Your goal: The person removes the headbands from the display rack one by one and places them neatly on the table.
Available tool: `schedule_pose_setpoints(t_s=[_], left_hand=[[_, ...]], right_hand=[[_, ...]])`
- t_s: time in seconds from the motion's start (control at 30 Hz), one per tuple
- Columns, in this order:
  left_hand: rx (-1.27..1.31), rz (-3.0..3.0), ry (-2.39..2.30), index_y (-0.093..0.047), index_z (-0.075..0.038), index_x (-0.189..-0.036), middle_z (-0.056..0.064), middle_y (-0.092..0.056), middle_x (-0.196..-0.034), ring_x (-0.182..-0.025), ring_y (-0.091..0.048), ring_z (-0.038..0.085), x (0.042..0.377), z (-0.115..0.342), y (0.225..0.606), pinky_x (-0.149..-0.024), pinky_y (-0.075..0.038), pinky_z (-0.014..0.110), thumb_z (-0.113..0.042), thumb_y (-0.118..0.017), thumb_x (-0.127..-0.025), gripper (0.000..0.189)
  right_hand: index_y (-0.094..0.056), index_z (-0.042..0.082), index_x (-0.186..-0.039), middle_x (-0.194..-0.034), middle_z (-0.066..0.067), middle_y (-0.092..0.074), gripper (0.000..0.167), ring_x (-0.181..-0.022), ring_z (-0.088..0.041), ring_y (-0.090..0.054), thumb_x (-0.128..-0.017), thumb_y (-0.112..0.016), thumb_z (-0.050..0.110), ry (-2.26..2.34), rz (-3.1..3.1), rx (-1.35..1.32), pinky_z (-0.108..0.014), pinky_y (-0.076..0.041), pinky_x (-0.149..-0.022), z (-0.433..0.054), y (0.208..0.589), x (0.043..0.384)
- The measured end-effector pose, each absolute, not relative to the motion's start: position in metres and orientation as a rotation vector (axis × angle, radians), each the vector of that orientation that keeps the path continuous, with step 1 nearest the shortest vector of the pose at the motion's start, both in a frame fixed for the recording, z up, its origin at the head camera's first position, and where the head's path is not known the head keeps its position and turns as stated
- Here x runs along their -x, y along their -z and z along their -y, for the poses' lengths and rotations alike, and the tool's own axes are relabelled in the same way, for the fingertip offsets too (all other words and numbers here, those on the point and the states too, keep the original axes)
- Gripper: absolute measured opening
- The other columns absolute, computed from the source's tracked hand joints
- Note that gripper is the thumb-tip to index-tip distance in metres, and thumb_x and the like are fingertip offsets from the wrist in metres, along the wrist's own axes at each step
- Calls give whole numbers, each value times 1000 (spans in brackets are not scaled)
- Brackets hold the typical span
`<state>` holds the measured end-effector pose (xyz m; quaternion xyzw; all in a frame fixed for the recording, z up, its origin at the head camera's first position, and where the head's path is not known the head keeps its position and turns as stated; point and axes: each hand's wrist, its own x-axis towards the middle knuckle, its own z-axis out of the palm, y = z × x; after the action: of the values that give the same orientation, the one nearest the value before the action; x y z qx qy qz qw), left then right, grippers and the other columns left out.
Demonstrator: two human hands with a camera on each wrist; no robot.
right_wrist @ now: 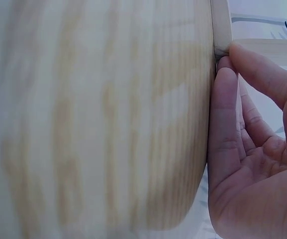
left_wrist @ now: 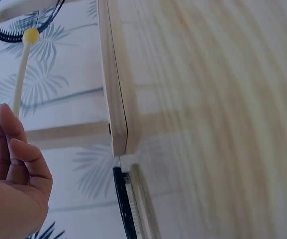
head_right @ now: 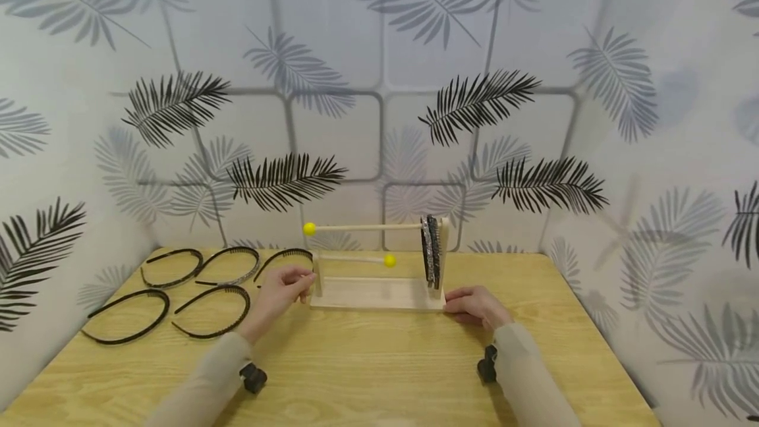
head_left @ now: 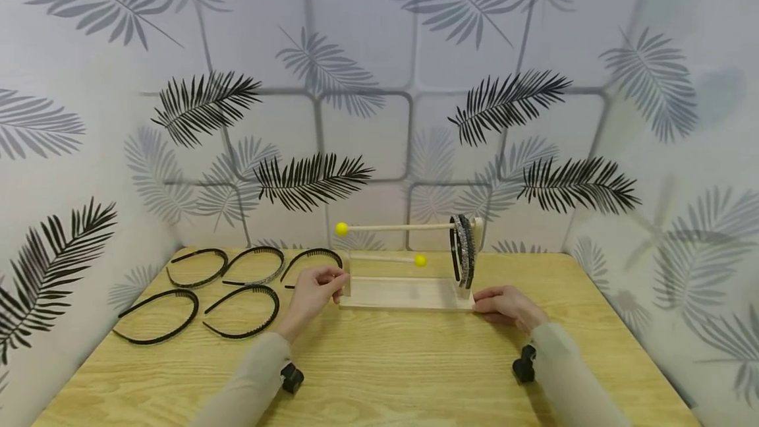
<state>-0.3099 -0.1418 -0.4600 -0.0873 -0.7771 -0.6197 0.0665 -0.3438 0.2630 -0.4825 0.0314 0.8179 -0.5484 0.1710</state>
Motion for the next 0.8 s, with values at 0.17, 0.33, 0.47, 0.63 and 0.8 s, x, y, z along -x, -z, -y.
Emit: schedule_pose_setpoints(t_s=[0.17,0.33,0.47,0.63,0.8], left_hand=[[308,2336,1905,-71,-2,-100,11,-65,-69,-63,-61,37,305,124,457,-61,-55,40,-18,-69,-93,17],[330,2348,1942,-71,-1,-101,14,-65,-70,-60,-59,32,303,108,454,-58,-54,34,-13,-67,-94,14],[342,2331,1964,-71,0,-103,18,-64,-69,-53,-57,19,305,97,453,-55,-51,29,-11,-65,-95,15],[367,2260,2022,-70,1,-105,11,-63,-64,-50,-58,21,310,83,456,-59,-56,46,-16,-67,-95,20],[403,2195,2054,-69,4,-103,1,-60,-61,-49,-55,14,313,71,460,-58,-55,48,-15,-67,-95,21]], right_hand=[[-56,-7,-132,-117,-14,-68,50,-86,-8,-68,-88,-73,11,1574,-2309,-79,-28,-58,-79,-262,480,344],[-56,-6,-132,-118,-14,-67,49,-86,-8,-68,-89,-72,11,1567,-2313,-87,-29,-58,-79,-262,481,344],[-57,-6,-131,-116,-12,-68,47,-86,-8,-68,-89,-72,11,1562,-2315,-94,-29,-58,-79,-263,481,344],[-58,-6,-130,-114,-11,-69,47,-86,-9,-68,-89,-72,10,1563,-2317,-99,-29,-58,-80,-265,482,344],[-57,-5,-131,-115,-11,-68,47,-87,-9,-68,-89,-72,11,1558,-2317,-93,-30,-58,-80,-265,482,343]])
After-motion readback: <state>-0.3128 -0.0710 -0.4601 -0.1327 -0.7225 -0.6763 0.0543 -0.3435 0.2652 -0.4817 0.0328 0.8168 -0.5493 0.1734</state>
